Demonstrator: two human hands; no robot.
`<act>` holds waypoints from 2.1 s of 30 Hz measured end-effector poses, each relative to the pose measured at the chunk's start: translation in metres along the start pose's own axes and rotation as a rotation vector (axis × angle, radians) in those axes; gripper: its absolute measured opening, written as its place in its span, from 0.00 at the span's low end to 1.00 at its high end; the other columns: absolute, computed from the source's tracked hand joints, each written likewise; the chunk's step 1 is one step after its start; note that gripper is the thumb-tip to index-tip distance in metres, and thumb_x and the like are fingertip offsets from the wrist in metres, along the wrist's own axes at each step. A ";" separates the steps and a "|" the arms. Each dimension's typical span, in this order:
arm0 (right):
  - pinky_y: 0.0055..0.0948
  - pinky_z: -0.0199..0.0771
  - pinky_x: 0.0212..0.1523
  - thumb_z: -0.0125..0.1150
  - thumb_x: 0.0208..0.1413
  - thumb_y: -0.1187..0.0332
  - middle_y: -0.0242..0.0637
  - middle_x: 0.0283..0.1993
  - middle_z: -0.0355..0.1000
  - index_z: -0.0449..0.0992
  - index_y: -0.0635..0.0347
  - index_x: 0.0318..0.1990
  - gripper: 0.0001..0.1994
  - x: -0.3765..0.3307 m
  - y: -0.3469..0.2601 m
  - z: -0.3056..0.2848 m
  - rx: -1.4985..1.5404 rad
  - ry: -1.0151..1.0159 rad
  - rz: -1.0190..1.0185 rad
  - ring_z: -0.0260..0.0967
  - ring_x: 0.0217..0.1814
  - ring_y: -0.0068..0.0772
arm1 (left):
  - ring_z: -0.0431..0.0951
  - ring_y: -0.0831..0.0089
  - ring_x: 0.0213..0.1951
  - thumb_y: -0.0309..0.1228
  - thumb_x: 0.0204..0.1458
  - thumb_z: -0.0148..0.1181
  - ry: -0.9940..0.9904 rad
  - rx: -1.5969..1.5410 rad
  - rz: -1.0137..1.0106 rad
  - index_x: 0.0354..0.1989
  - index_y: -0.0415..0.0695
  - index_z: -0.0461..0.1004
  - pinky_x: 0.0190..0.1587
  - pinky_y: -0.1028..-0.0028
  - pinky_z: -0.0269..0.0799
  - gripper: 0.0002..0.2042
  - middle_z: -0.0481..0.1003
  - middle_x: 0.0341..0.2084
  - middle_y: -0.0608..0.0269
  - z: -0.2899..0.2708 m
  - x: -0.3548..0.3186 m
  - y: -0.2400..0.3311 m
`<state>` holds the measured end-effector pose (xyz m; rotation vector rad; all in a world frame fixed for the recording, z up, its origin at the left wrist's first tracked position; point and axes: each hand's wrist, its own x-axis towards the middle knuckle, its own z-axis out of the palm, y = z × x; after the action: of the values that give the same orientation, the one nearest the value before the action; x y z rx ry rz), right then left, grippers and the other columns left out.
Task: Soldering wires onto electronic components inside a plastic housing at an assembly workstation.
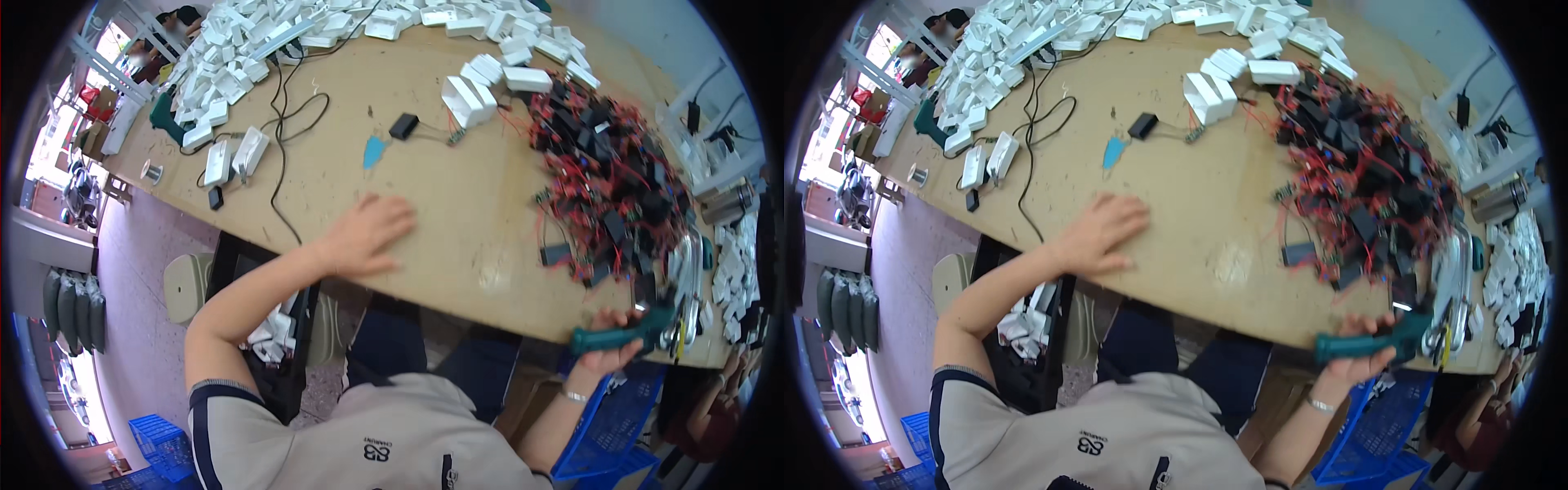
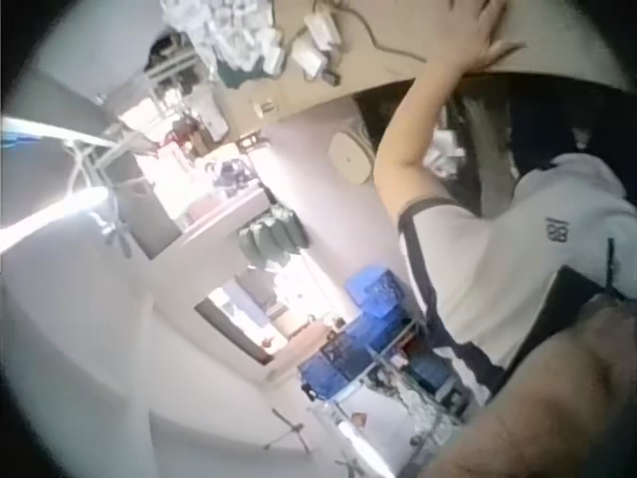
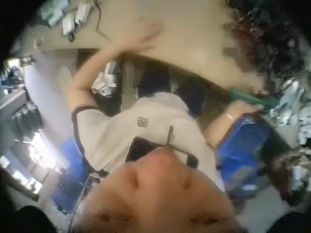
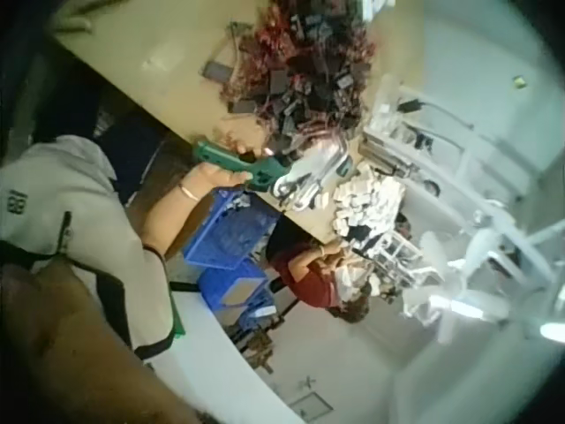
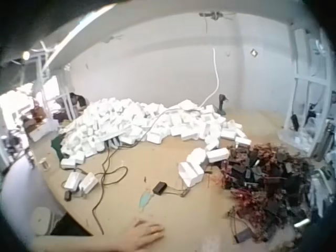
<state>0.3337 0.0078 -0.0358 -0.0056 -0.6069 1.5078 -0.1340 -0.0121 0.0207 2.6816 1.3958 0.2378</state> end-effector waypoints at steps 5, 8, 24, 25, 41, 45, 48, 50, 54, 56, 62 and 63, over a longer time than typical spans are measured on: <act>0.43 0.54 0.60 0.59 0.52 0.68 0.26 0.52 0.63 0.52 0.50 0.63 0.32 -0.020 -0.011 0.017 0.002 0.076 0.015 0.62 0.48 0.27 | 0.53 0.62 0.63 0.57 0.49 0.46 -0.141 -0.159 0.130 0.58 0.45 0.60 0.59 0.52 0.47 0.33 0.56 0.61 0.55 -0.005 -0.005 0.011; 0.44 0.54 0.61 0.60 0.51 0.68 0.24 0.51 0.65 0.51 0.48 0.64 0.33 -0.012 -0.003 0.025 -0.003 0.159 0.009 0.60 0.47 0.27 | 0.54 0.63 0.62 0.56 0.50 0.47 -0.136 -0.269 0.173 0.57 0.46 0.61 0.60 0.55 0.47 0.32 0.57 0.60 0.56 -0.004 -0.001 -0.001; 0.23 0.66 0.35 0.58 0.52 0.65 0.26 0.54 0.65 0.60 0.49 0.59 0.25 0.006 -0.030 0.128 -0.133 0.452 -0.250 0.58 0.30 0.22 | 0.70 0.53 0.31 0.28 0.45 0.54 -0.034 -0.638 -0.399 0.29 0.39 0.70 0.34 0.60 0.68 0.05 0.69 0.25 0.52 -0.065 0.103 -0.110; 0.31 0.60 0.46 0.56 0.53 0.60 0.28 0.52 0.66 0.63 0.52 0.55 0.22 -0.019 -0.048 0.136 -0.255 0.546 -0.239 0.60 0.39 0.27 | 0.71 0.52 0.37 0.26 0.47 0.52 0.026 -0.299 -0.363 0.37 0.38 0.71 0.39 0.61 0.68 0.09 0.71 0.34 0.49 -0.067 0.125 -0.153; 0.43 0.66 0.51 0.68 0.45 0.66 0.52 0.55 0.62 0.56 0.68 0.58 0.34 0.058 0.015 0.186 -2.278 0.790 -0.286 0.64 0.52 0.47 | 0.67 0.51 0.47 0.33 0.49 0.54 0.726 -0.154 -0.993 0.44 0.32 0.69 0.47 0.55 0.63 0.18 0.68 0.43 0.46 -0.072 0.278 -0.406; 0.43 0.66 0.51 0.67 0.47 0.66 0.53 0.52 0.63 0.60 0.70 0.55 0.30 0.004 -0.068 0.137 -2.720 0.710 -0.212 0.65 0.51 0.48 | 0.67 0.55 0.45 0.36 0.49 0.55 0.545 -0.218 -1.005 0.41 0.35 0.72 0.45 0.57 0.63 0.17 0.69 0.42 0.51 -0.085 0.285 -0.405; 0.44 0.66 0.51 0.67 0.47 0.65 0.53 0.51 0.64 0.62 0.70 0.53 0.29 0.032 -0.034 0.135 -1.841 1.152 -0.378 0.65 0.49 0.49 | 0.67 0.54 0.47 0.37 0.49 0.54 0.412 -0.199 -0.982 0.43 0.35 0.70 0.47 0.56 0.62 0.19 0.67 0.46 0.50 -0.082 0.269 -0.408; 0.43 0.66 0.51 0.67 0.47 0.65 0.53 0.51 0.65 0.62 0.70 0.53 0.29 0.028 -0.042 0.127 -1.821 1.105 -0.381 0.66 0.49 0.49 | 0.66 0.54 0.48 0.38 0.49 0.53 0.446 -0.196 -0.912 0.45 0.34 0.69 0.48 0.56 0.61 0.20 0.66 0.49 0.50 -0.074 0.273 -0.409; 0.39 0.67 0.50 0.67 0.47 0.63 0.51 0.50 0.66 0.62 0.72 0.53 0.30 0.039 -0.035 0.134 -1.809 0.982 -0.312 0.66 0.49 0.47 | 0.59 0.48 0.55 0.37 0.50 0.51 0.576 -0.303 -1.122 0.54 0.29 0.58 0.57 0.56 0.54 0.27 0.54 0.58 0.40 -0.065 0.287 -0.413; 0.38 0.68 0.49 0.66 0.47 0.62 0.51 0.50 0.66 0.63 0.72 0.53 0.30 0.045 -0.030 0.137 -1.810 0.940 -0.283 0.67 0.49 0.46 | 0.56 0.45 0.57 0.35 0.50 0.51 0.650 -0.391 -1.190 0.56 0.27 0.54 0.59 0.56 0.51 0.29 0.50 0.59 0.36 -0.059 0.287 -0.423; 0.37 0.70 0.47 0.67 0.46 0.57 0.50 0.47 0.67 0.65 0.71 0.50 0.31 0.061 -0.008 0.143 -1.977 1.030 -0.241 0.68 0.46 0.48 | 0.47 0.40 0.62 0.23 0.48 0.49 1.014 -0.695 -1.174 0.57 0.22 0.48 0.62 0.61 0.47 0.29 0.40 0.61 0.28 -0.061 0.266 -0.461; 0.36 0.71 0.46 0.66 0.47 0.56 0.50 0.45 0.68 0.66 0.71 0.50 0.30 0.059 -0.013 0.143 -2.059 0.997 -0.228 0.69 0.43 0.47 | 0.47 0.40 0.62 0.23 0.48 0.49 1.012 -0.697 -1.169 0.57 0.22 0.48 0.62 0.61 0.47 0.29 0.40 0.61 0.28 -0.070 0.270 -0.454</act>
<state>0.2884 0.0097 0.1126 -1.9930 -0.9641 -0.0235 -0.3592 0.4710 0.0367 0.8494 2.1940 1.6167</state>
